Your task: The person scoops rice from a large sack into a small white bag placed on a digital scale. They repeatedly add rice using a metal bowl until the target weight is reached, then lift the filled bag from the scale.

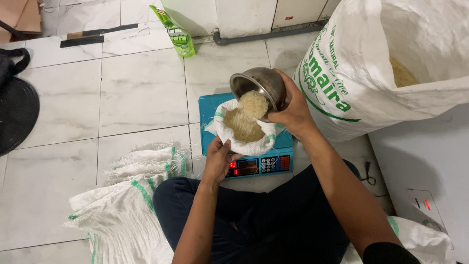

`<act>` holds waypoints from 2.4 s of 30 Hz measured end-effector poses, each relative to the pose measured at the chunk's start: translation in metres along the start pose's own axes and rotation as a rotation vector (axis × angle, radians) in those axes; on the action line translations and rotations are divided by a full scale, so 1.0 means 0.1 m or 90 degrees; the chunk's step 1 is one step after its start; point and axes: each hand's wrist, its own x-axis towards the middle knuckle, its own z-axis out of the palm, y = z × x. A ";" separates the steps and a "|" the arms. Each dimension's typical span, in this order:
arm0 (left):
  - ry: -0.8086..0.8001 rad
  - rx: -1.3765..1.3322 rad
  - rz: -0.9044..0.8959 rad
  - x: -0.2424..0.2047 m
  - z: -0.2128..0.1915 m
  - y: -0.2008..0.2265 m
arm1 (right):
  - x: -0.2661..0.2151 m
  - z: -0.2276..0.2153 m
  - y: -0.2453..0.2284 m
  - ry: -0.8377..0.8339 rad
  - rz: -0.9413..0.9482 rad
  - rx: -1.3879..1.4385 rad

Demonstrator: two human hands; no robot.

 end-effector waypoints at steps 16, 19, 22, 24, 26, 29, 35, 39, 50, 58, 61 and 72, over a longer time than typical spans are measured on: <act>0.013 -0.005 -0.014 -0.06 0.06 0.02 | -0.02 -0.16 0.23 0.026 -0.202 -0.112; 0.034 0.000 -0.027 -0.12 0.12 0.04 | 0.24 -0.58 1.11 -0.056 0.102 0.347; 0.029 0.036 -0.026 -0.14 0.17 0.07 | 0.28 -0.53 1.39 -0.002 0.363 0.254; 0.012 0.075 -0.018 -0.18 0.20 0.09 | 0.27 -0.50 1.66 -0.063 0.537 0.145; 0.039 0.048 -0.026 -0.21 0.23 0.08 | 0.33 -0.36 1.38 -0.032 0.506 0.238; 0.076 -0.045 -0.026 -0.23 0.26 0.04 | 0.73 -0.32 1.61 0.027 0.446 0.364; 0.102 -0.275 -0.018 -0.08 0.09 -0.34 | 1.01 -0.35 2.58 0.111 0.244 0.149; 0.086 -0.307 -0.066 -0.15 0.22 -0.40 | 0.80 -0.49 2.41 0.077 0.264 -0.193; 0.290 0.395 0.032 -0.15 0.27 -0.34 | 0.23 -2.13 -1.10 0.319 -0.171 -0.469; -0.261 0.899 0.757 -0.41 2.37 0.28 | 1.17 -2.92 -0.83 0.256 0.026 -0.721; -0.179 1.164 0.846 -0.25 2.73 0.30 | 1.30 -2.93 -0.42 0.171 0.158 -0.769; -0.073 1.206 0.834 -0.06 2.42 0.13 | 1.20 -2.38 0.09 0.274 0.336 -0.917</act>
